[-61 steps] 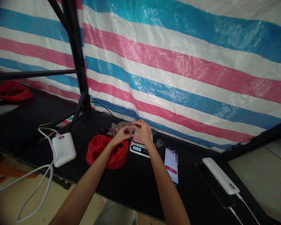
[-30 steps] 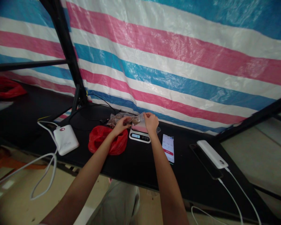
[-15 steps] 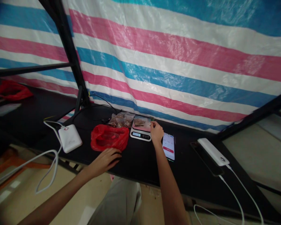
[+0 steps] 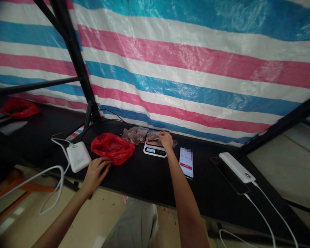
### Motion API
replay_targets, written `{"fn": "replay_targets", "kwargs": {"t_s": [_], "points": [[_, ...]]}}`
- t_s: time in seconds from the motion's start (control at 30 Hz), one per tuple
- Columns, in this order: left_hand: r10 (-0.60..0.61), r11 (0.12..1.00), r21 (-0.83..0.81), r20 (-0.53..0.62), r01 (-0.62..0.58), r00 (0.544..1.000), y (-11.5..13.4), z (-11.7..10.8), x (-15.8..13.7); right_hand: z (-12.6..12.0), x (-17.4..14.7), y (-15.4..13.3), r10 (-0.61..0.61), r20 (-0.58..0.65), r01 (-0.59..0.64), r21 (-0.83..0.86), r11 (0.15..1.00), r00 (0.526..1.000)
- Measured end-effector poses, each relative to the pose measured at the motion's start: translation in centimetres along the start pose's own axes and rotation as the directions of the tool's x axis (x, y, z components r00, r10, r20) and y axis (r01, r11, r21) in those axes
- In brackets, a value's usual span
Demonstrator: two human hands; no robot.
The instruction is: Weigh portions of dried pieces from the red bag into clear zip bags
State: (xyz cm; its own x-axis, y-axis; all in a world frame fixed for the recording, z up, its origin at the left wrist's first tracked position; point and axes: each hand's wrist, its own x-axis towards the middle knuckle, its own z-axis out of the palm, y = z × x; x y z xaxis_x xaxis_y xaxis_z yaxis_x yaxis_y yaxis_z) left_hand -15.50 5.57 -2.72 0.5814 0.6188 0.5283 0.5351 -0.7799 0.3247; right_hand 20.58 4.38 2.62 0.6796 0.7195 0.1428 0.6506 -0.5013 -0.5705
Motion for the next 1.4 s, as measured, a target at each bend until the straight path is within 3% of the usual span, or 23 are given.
{"fn": "replay_targets", "kwargs": {"t_s": [0.1, 0.17, 0.3, 0.37, 0.43, 0.53, 0.7, 0.77, 0.87, 0.93, 1.03, 1.23, 1.4], "points": [[0.016, 0.998, -0.059, -0.087, -0.021, 0.996, 3.0, 0.7, -0.8, 0.0, -1.0, -0.7, -0.156, -0.04, 0.16, 0.181, 0.97, 0.987], [0.041, 0.986, -0.156, -0.089, -0.054, 0.995, 5.6, 1.5, 0.2, -0.3, -2.5, -1.3, -0.299, -0.093, 0.313, 0.329, 0.891, 0.95], [-0.065, 0.94, -0.341, -0.134, 0.016, 0.989, 10.0, 4.6, 5.1, -1.3, -6.3, -2.4, -0.486, -0.09, 0.477, 0.411, 0.777, 0.869], [-0.118, 0.919, -0.393, -0.165, 0.045, 0.979, 10.8, 6.8, 7.9, -1.7, -7.9, -2.7, -0.567, -0.067, 0.54, 0.411, 0.734, 0.821], [-0.168, 0.872, -0.481, -0.126, 0.087, 0.978, 10.8, 8.9, 10.3, -1.9, -8.9, -2.6, -0.614, -0.068, 0.581, 0.415, 0.7, 0.787], [-0.155, 0.794, -0.596, -0.013, 0.117, 0.988, 10.2, 11.0, 12.6, -1.9, -9.3, -2.0, -0.599, -0.126, 0.591, 0.414, 0.693, 0.791], [-0.152, 0.725, -0.684, -0.045, 0.08, 0.987, 10.0, 11.2, 14.6, -1.5, -8.9, 0.3, -0.465, -0.296, 0.547, 0.34, 0.765, 0.835], [-0.172, 0.691, -0.718, -0.048, 0.086, 0.984, 10.0, 11.0, 15.3, -1.4, -9.1, 2.0, -0.417, -0.359, 0.515, 0.244, 0.821, 0.835], [-0.284, 0.639, -0.753, -0.041, 0.158, 0.958, 9.5, 11.2, 16.0, -1.4, -9.8, 4.5, -0.406, -0.35, 0.44, 0.02, 0.898, 0.844], [-0.353, 0.582, -0.788, -0.024, 0.2, 0.935, 9.0, 11.7, 16.1, -1.4, -10.3, 5.7, -0.394, -0.326, 0.378, -0.114, 0.919, 0.859], [-0.364, 0.524, -0.832, -0.028, 0.179, 0.931, 8.4, 12.1, 15.9, -1.2, -10.7, 6.1, -0.393, -0.316, 0.331, -0.233, 0.914, 0.863], [-0.339, 0.583, -0.787, -0.008, 0.203, 0.941, 8.4, 11.5, 15.7, -0.4, -10.5, 5.4, -0.498, -0.235, 0.407, -0.344, 0.846, 0.835], [-0.312, 0.618, -0.768, -0.045, 0.167, 0.949, 8.7, 11.1, 15.7, -0.3, -10.5, 5.8, -0.491, -0.239, 0.392, -0.363, 0.846, 0.838]]}}
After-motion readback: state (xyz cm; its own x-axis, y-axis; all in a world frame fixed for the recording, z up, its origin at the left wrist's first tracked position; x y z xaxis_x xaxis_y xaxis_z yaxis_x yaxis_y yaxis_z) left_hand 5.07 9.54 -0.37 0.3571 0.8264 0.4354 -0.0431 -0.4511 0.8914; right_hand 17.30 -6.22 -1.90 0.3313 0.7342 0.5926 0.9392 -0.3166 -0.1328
